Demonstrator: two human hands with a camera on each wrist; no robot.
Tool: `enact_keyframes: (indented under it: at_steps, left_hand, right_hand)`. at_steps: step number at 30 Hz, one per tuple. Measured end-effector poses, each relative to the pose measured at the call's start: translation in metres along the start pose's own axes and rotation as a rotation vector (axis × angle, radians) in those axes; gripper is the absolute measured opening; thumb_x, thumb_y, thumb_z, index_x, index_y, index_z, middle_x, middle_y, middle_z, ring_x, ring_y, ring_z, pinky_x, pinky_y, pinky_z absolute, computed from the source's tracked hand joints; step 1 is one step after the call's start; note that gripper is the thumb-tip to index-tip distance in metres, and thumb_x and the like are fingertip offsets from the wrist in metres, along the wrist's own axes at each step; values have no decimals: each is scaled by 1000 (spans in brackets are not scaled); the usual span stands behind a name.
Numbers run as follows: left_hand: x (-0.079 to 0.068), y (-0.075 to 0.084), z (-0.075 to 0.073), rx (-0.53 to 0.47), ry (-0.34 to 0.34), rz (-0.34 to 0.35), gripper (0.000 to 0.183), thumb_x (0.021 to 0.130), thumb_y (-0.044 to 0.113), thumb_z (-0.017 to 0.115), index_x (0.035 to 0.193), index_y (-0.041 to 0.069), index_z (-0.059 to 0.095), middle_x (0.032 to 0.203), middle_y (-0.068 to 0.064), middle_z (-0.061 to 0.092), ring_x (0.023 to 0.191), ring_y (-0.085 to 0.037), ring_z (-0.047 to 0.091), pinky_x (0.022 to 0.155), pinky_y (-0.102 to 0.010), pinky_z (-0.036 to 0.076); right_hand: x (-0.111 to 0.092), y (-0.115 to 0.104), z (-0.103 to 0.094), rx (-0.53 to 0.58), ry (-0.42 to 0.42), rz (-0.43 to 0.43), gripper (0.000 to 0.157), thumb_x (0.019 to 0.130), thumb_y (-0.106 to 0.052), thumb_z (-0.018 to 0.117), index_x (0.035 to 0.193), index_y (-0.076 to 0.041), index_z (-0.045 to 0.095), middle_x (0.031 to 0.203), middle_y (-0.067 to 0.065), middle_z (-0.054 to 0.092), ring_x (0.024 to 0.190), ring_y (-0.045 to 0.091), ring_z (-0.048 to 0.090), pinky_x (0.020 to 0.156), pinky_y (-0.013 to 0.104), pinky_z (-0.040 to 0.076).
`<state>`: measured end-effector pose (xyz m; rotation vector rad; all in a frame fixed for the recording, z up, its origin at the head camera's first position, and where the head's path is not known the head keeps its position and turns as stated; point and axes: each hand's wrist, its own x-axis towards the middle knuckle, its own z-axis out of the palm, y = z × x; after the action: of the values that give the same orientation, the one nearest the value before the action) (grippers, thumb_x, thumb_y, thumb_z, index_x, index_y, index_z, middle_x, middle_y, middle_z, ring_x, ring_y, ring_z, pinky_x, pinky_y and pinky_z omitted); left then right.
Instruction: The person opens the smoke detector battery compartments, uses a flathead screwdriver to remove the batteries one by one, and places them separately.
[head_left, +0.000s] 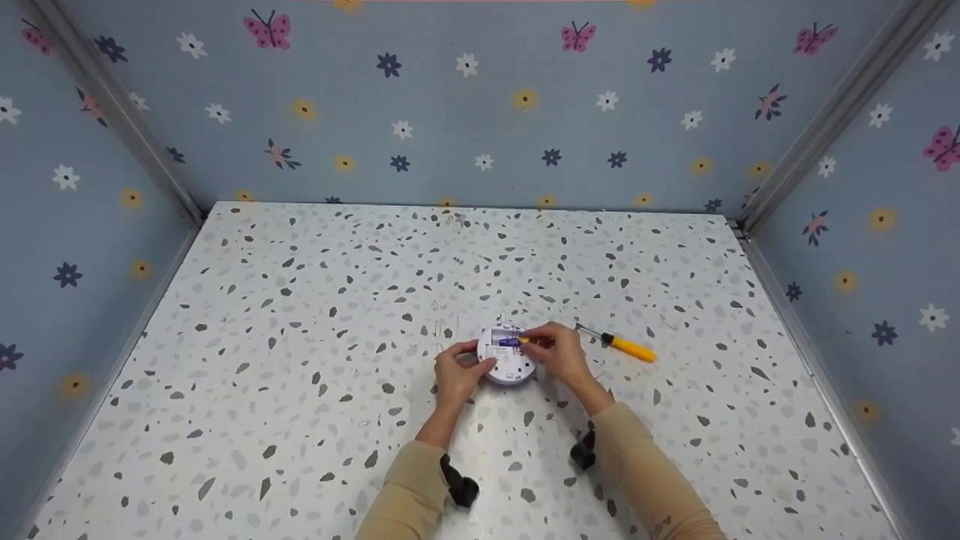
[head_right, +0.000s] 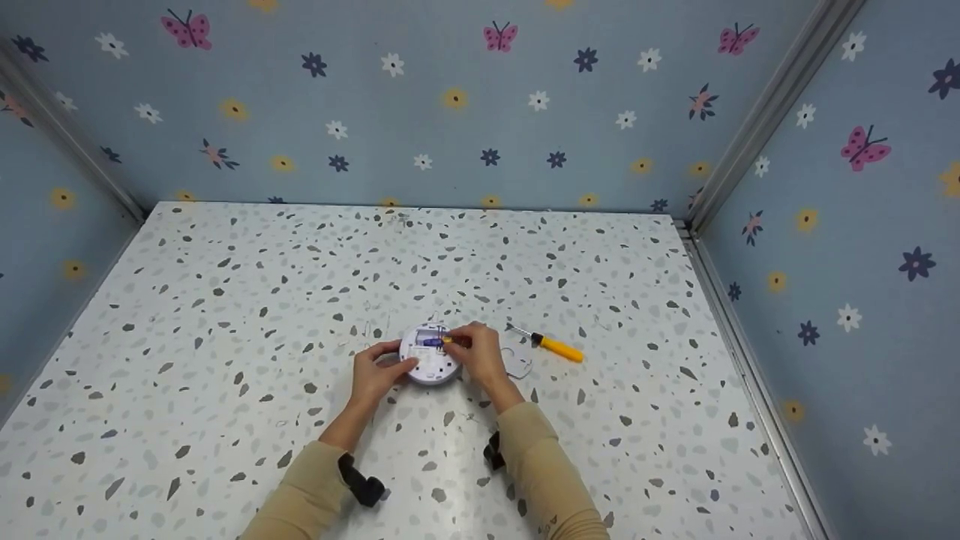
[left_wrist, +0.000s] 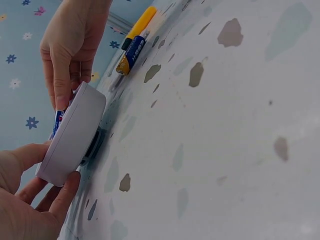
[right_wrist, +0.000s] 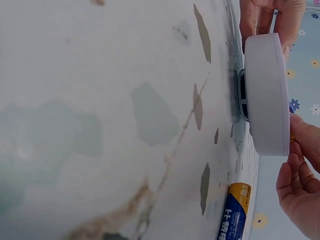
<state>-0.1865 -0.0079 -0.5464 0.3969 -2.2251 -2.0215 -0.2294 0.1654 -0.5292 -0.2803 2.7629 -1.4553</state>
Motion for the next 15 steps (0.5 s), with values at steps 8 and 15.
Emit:
enact_keyframes:
  at_steps: [8, 15]
  left_hand:
    - [1, -2, 1, 7, 12, 6, 35, 66, 1, 75, 99, -2, 63, 95, -13, 61, 70, -22, 60, 56, -22, 50]
    - [1, -2, 1, -20, 6, 5, 36, 66, 0, 74, 100, -4, 62, 96, -14, 60, 70, -22, 61, 55, -22, 50]
  right_hand:
    - [-1, 0, -1, -4, -6, 14, 17, 74, -8, 70, 91, -9, 70, 79, 0, 61, 71, 13, 54, 63, 26, 47]
    - [-5, -1, -6, -1, -4, 48, 17, 74, -9, 70, 91, -11, 69, 80, -1, 62, 72, 13, 56, 65, 26, 48]
